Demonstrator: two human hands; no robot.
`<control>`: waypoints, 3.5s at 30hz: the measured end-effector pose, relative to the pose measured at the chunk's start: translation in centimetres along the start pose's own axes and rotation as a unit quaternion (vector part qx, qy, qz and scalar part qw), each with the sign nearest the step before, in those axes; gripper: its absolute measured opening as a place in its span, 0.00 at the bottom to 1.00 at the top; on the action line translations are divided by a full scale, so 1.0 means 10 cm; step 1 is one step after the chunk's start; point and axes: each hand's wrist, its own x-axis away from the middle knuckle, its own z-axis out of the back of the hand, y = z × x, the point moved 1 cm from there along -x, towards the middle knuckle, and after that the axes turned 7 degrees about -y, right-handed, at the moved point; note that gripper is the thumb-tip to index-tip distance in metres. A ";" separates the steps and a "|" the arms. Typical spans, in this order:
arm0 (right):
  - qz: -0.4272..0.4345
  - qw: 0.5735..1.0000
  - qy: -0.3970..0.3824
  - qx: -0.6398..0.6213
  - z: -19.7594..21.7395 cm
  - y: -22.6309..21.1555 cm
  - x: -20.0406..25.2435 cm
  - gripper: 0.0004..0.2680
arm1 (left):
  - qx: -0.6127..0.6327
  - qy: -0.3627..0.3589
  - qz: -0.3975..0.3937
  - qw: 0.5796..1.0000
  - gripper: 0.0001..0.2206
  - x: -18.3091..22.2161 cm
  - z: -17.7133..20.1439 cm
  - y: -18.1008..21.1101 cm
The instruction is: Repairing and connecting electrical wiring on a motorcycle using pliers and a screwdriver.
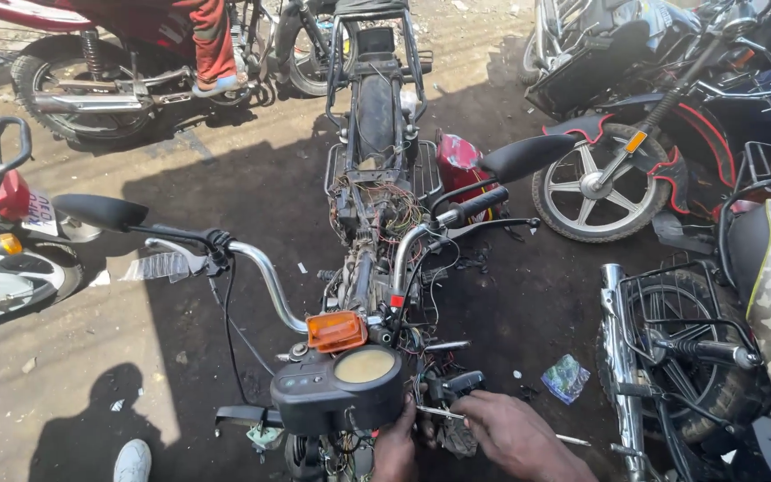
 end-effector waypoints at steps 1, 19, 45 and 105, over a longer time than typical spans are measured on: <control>-0.018 1.000 -0.009 0.022 0.01 0.02 -0.03 0.12 | 0.152 -0.049 -0.050 0.986 0.17 -0.15 -0.02 -0.13; -0.088 0.980 -0.072 0.161 0.26 -0.07 -0.12 0.08 | 0.357 -0.125 -0.073 0.923 0.16 -0.04 -0.05 -0.11; -0.164 0.952 -0.144 0.216 0.25 -0.66 -0.25 0.08 | 0.235 -0.102 -0.071 0.964 0.13 -0.13 -0.12 -0.14; -0.162 0.960 -0.176 0.145 0.44 -0.67 -0.35 0.06 | 0.209 -0.108 -0.098 0.967 0.11 0.20 0.06 0.20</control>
